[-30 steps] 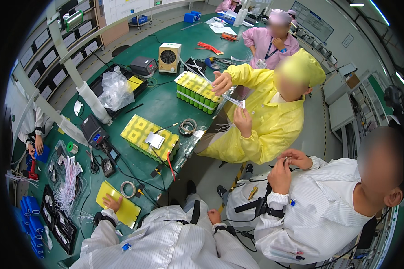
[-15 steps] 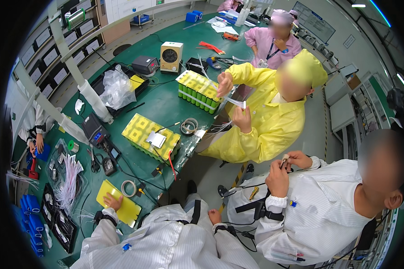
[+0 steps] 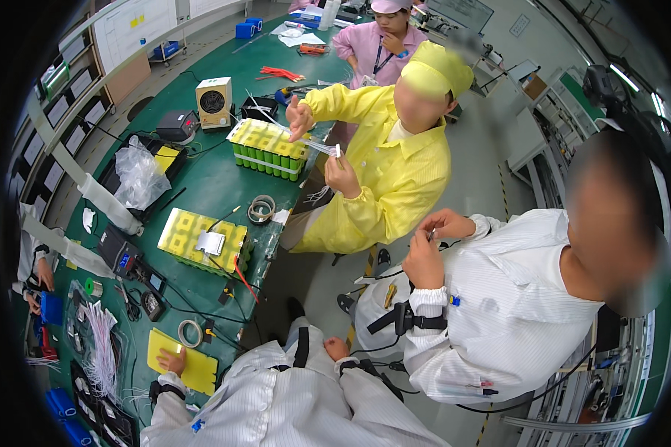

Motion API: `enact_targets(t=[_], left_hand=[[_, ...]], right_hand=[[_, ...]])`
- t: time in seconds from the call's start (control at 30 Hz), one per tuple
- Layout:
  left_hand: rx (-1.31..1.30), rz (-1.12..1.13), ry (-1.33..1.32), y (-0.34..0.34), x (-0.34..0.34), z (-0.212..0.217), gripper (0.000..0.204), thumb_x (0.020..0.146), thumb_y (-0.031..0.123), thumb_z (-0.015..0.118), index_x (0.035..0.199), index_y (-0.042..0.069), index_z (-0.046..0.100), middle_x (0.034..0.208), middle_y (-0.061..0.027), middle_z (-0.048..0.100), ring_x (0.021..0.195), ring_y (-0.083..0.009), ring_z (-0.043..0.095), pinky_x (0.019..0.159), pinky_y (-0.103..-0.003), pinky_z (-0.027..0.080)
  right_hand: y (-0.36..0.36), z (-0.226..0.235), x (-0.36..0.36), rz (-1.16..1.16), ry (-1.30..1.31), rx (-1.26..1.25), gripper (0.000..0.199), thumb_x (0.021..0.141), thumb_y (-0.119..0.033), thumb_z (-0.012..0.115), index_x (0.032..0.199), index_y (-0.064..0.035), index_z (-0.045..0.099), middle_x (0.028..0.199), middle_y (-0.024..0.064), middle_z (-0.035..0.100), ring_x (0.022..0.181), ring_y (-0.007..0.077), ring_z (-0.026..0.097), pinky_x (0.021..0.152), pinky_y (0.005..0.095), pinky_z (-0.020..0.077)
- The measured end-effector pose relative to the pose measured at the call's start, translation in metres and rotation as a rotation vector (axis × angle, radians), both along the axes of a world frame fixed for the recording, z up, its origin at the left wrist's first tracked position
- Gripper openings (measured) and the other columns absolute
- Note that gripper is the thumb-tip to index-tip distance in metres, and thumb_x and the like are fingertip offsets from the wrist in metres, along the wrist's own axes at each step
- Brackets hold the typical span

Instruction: Soldering wires and assembling a large battery pack in a factory setting.

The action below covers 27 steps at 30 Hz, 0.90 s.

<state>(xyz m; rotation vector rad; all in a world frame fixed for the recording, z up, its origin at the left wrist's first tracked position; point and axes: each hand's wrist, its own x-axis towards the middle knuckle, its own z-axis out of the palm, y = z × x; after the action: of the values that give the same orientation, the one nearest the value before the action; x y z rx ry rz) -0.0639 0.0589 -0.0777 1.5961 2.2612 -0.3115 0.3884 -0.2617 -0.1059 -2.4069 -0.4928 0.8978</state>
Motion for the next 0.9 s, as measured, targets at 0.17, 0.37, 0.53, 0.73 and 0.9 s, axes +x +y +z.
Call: enact_targets(t=[0.17, 0.37, 0.53, 0.73, 0.9], left_hand=[[-0.031, 0.016, -0.002, 0.0, -0.001, 0.003, 0.107, 0.069, 0.067, 0.056, 0.142, 0.01, 0.002, 0.142, -0.0323, 0.001, 0.127, -0.0539, 0.008, 0.104, -0.057, 0.013], [-0.025, 0.016, -0.029, -0.001, 0.002, 0.001, 0.108, 0.07, 0.067, 0.056, 0.142, 0.009, 0.0, 0.141, -0.0331, -0.003, 0.127, -0.0549, 0.005, 0.104, -0.058, 0.011], [-0.005, 0.01, -0.007, -0.001, -0.004, -0.006, 0.107, 0.07, 0.066, 0.056, 0.141, 0.008, 0.0, 0.141, -0.0337, -0.002, 0.127, -0.0553, 0.005, 0.103, -0.058, 0.012], [-0.009, 0.01, -0.021, -0.001, 0.003, 0.002, 0.106, 0.071, 0.065, 0.056, 0.142, 0.009, 0.001, 0.141, -0.0331, 0.0, 0.127, -0.0547, 0.006, 0.103, -0.058, 0.013], [0.003, 0.001, 0.013, -0.001, -0.001, -0.001, 0.106, 0.07, 0.067, 0.055, 0.142, 0.009, 0.002, 0.141, -0.0337, 0.002, 0.127, -0.0544, 0.007, 0.103, -0.059, 0.013]], right_hand=[[0.001, -0.005, -0.001, 0.004, 0.013, 0.013, 0.02, 0.078, -0.026, 0.059, 0.084, -0.0073, 0.065, 0.082, 0.0113, 0.066, 0.079, 0.0244, 0.063, 0.072, 0.0331, 0.0475], [0.002, 0.004, 0.0, 0.03, -0.001, 0.026, 0.02, 0.078, -0.025, 0.059, 0.084, -0.0072, 0.065, 0.08, 0.011, 0.066, 0.078, 0.0242, 0.063, 0.071, 0.0326, 0.0476], [0.0, 0.002, -0.001, -0.023, 0.017, 0.071, 0.02, 0.077, -0.025, 0.06, 0.083, -0.0068, 0.066, 0.079, 0.0113, 0.066, 0.077, 0.0245, 0.063, 0.07, 0.0326, 0.0476], [-0.003, -0.001, -0.001, -0.014, -0.031, 0.057, 0.022, 0.075, -0.027, 0.061, 0.082, -0.0063, 0.067, 0.078, 0.0113, 0.066, 0.076, 0.0245, 0.063, 0.07, 0.0325, 0.0477], [-0.006, -0.007, -0.001, 0.004, -0.042, 0.05, 0.023, 0.075, -0.027, 0.061, 0.083, -0.0065, 0.066, 0.08, 0.0112, 0.066, 0.077, 0.0248, 0.063, 0.07, 0.0327, 0.0477]])
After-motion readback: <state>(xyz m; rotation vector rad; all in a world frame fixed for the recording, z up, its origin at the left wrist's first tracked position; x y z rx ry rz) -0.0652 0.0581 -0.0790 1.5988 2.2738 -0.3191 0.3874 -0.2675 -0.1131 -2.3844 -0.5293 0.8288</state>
